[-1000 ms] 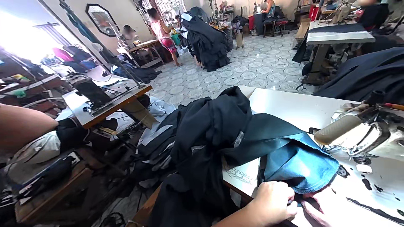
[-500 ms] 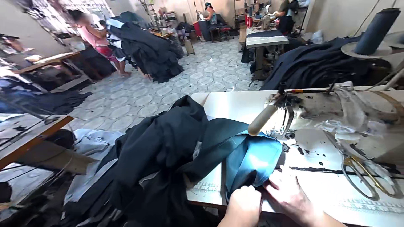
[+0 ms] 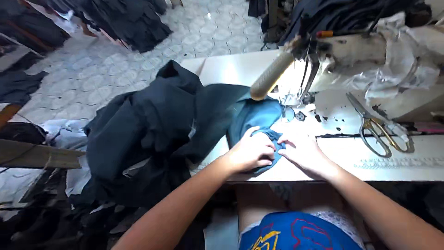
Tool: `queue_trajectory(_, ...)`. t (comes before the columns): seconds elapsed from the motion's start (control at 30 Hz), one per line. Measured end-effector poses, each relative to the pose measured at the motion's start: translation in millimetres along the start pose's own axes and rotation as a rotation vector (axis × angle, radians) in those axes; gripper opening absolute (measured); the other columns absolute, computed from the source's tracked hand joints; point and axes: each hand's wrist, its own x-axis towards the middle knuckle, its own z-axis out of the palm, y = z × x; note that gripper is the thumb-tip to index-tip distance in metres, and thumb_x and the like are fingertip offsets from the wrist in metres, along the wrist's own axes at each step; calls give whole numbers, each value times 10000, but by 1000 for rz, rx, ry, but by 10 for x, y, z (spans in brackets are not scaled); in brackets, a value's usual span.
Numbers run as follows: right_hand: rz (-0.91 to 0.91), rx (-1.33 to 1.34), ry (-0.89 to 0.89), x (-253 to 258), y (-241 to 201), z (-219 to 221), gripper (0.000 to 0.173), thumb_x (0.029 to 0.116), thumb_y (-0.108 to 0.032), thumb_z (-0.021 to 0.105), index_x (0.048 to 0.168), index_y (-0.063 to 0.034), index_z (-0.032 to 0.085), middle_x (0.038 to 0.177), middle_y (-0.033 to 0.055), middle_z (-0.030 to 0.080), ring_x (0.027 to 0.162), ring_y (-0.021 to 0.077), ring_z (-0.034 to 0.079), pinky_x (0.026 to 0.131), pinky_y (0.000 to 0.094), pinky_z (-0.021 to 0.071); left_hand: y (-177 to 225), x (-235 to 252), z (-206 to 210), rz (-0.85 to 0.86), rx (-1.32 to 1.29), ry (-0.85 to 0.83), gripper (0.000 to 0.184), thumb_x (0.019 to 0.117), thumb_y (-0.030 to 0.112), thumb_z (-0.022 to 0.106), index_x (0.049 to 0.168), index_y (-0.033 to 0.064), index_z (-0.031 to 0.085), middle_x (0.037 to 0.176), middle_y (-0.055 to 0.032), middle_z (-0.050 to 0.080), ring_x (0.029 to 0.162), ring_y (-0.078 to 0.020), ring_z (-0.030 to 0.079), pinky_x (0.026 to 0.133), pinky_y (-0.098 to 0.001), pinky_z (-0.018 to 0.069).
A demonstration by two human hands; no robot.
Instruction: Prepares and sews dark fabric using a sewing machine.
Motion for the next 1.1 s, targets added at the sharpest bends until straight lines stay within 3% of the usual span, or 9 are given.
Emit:
queue_trajectory(0.07,-46,-33,67,-21,-7,41,272,974,-251,626,1161,-74,715,1180,135,699,1199,317,608,1081,622,313,-17,-124,165,-128,-131,112,200,922,290,709,1000,130,801,1190,-38,739,1236,-270,628,1128,-696,251)
queue_trajectory(0.2,-298,-238,490,-173,18,353,219,963,-269,599,960,-160,789,1077,77,759,1049,266,689,932,533,447,155,-147,356,-285,-116,285,199,908,324,709,969,163,809,1159,-37,739,1229,-268,631,1132,-714,221)
queue_trajectory(0.4,-114,-283,213,-163,3,246,448,959,-467,548,1198,-155,763,1309,110,690,1229,347,627,1018,652,403,452,-108,427,-419,45,338,188,933,296,672,989,170,800,1201,-41,735,1231,-294,642,1111,-763,211)
queue_trajectory(0.5,-60,-195,26,-125,6,108,539,933,-502,582,1315,-142,703,1410,131,622,1333,390,542,1075,719,298,536,-32,231,-240,314,212,160,944,208,651,962,157,802,1162,-49,751,1155,-317,686,1042,-748,333)
queue_trajectory(0.6,-30,-143,-175,-5,-21,-75,536,928,-437,619,1366,-131,659,1471,171,553,1397,398,457,1116,703,221,414,147,-17,-10,345,4,162,972,177,637,925,100,773,1109,-62,757,1145,-272,690,1065,-599,415)
queue_trajectory(0.7,-72,-133,-155,132,109,-146,516,916,-451,617,1316,-136,695,1433,147,585,1377,343,485,1132,637,260,139,200,56,47,239,47,196,994,255,597,980,137,753,1135,-26,750,1214,-262,656,1082,-610,399)
queue_trajectory(0.87,-203,-194,101,294,255,-235,203,947,-228,676,1000,-70,793,1172,184,707,1163,376,633,1056,621,372,53,434,220,-265,220,249,232,981,297,628,1048,131,776,1199,-65,739,1211,-310,658,1075,-698,334)
queue_trajectory(1.03,-76,-167,117,545,438,-343,174,932,-183,708,1001,-57,806,1067,196,727,1086,356,659,1078,587,341,-52,742,255,-459,196,314,325,957,326,659,1162,85,733,1194,-113,723,1218,-333,641,1120,-701,271)
queue_trajectory(1.1,43,-159,54,633,426,-413,217,956,-208,695,1051,-38,791,1145,196,722,1155,345,637,1118,565,304,-81,815,251,-521,171,332,455,955,360,655,1267,29,671,1234,-154,703,1238,-357,624,1149,-678,239)
